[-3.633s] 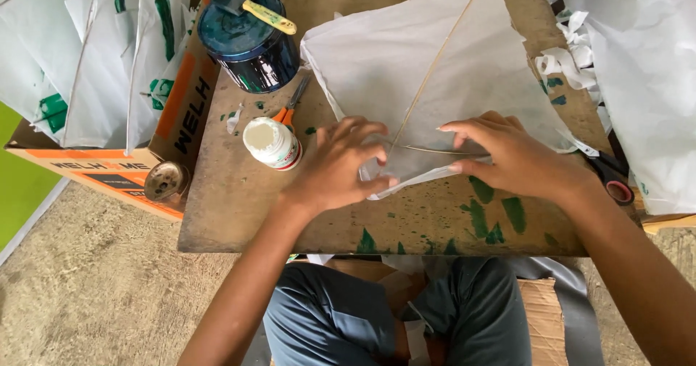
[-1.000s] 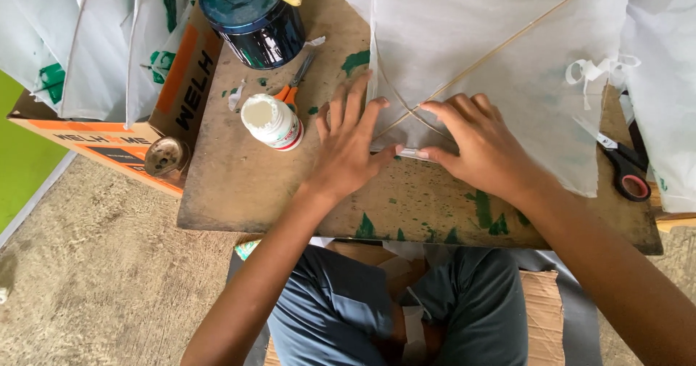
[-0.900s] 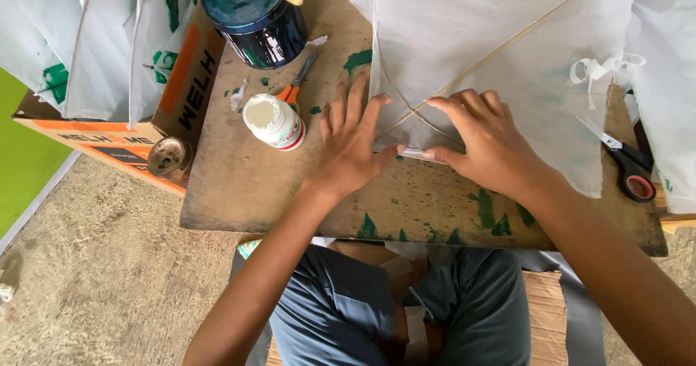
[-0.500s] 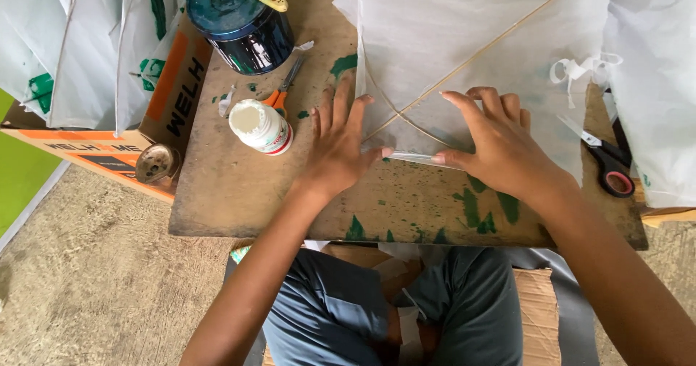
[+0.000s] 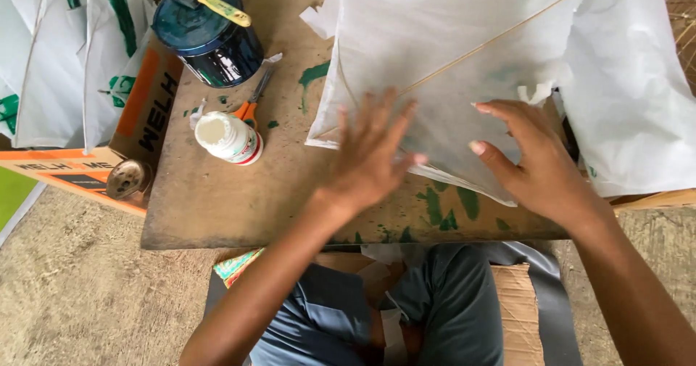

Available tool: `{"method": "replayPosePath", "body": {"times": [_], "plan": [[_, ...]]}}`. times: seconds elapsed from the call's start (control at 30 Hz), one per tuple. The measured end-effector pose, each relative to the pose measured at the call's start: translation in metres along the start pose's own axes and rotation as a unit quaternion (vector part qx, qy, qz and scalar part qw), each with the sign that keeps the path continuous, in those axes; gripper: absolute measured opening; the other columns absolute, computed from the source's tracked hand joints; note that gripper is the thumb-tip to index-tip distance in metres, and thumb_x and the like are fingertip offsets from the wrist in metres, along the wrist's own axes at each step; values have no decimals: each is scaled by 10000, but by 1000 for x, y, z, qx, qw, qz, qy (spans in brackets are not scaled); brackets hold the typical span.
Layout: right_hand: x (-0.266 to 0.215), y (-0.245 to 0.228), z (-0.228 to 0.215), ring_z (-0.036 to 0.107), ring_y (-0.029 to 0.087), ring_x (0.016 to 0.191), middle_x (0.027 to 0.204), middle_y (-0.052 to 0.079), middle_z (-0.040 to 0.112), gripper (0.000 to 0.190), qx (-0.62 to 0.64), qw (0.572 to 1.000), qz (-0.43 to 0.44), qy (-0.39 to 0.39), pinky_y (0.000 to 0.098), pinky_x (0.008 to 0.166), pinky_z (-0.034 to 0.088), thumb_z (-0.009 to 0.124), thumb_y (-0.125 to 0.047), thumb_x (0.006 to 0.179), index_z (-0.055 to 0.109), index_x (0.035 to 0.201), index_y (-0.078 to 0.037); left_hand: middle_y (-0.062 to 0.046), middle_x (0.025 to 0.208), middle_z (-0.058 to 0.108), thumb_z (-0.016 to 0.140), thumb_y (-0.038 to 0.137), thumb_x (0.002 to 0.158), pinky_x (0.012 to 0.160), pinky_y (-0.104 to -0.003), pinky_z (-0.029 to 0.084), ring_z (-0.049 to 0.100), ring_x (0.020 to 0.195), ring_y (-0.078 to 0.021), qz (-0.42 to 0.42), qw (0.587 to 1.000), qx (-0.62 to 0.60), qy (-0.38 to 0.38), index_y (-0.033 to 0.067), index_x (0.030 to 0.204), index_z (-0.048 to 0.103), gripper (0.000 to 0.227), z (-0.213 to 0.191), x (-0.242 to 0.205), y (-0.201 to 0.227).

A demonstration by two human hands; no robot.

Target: Applying glue to the edges of a kite frame and folding the paper over to assemble the kite.

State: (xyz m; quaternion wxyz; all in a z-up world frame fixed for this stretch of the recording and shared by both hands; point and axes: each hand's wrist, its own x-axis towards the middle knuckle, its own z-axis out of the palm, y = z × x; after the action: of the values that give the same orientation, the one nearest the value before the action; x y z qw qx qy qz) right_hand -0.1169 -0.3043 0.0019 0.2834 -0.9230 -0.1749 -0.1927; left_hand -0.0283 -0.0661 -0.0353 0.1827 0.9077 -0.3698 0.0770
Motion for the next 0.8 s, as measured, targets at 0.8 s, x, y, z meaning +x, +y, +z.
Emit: {"method": "replayPosePath", "body": {"times": [0.8], "plan": [[-32, 34, -25, 504, 356, 1337, 1400, 235, 534, 350, 50, 990, 15, 131, 453, 1054, 471, 490, -134, 1108, 509, 1398, 61, -113, 1690, -222, 164, 737, 916, 1201, -653, -103, -217, 1527, -325, -123, 976, -4, -178, 268, 1592, -177, 891, -51, 31, 1]]}}
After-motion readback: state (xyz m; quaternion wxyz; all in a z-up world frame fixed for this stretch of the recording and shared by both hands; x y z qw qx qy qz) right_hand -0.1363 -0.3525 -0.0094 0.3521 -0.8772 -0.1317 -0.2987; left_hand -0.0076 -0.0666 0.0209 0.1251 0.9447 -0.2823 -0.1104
